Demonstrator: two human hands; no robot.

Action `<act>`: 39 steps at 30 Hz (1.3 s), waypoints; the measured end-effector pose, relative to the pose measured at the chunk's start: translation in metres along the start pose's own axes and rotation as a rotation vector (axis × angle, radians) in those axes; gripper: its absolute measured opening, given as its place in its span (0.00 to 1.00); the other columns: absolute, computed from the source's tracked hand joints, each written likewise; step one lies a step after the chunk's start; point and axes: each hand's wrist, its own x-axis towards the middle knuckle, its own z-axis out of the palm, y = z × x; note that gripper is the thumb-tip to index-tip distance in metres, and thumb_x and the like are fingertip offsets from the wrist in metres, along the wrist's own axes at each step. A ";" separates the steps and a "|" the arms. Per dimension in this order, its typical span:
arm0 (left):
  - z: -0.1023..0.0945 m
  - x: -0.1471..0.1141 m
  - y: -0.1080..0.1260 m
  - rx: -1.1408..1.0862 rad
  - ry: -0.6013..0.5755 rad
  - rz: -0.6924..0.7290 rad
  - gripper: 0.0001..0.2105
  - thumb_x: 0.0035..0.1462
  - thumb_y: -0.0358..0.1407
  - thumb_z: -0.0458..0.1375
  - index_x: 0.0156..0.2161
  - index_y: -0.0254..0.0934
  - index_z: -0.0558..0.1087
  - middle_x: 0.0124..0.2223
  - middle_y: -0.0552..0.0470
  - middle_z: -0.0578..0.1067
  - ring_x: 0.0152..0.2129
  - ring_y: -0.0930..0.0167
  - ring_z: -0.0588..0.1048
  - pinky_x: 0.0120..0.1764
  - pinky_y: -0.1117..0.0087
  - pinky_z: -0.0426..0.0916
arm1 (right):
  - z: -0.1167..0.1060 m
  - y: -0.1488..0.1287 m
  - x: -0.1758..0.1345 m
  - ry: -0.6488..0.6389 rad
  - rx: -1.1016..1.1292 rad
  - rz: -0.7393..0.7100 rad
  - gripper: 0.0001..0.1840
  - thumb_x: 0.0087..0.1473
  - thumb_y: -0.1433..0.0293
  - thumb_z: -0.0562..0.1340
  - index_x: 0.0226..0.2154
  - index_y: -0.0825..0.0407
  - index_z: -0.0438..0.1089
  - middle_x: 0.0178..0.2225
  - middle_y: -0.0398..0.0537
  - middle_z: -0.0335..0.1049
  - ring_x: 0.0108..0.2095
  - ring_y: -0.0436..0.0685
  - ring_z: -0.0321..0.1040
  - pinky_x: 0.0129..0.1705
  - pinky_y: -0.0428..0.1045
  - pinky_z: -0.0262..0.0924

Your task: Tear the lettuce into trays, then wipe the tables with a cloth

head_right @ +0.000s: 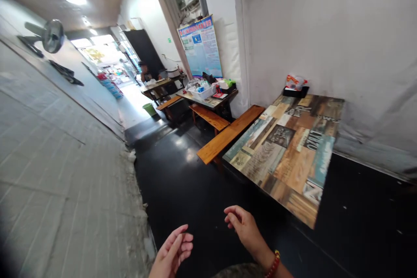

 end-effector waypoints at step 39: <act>-0.185 0.723 0.485 0.180 -0.121 -0.013 0.25 0.42 0.49 0.68 0.44 0.36 0.75 0.34 0.47 0.78 0.29 0.69 0.75 0.34 0.70 0.70 | 0.375 -0.120 0.783 0.057 0.114 0.189 0.28 0.45 0.46 0.63 0.36 0.53 0.72 0.29 0.46 0.72 0.27 0.51 0.67 0.25 0.45 0.53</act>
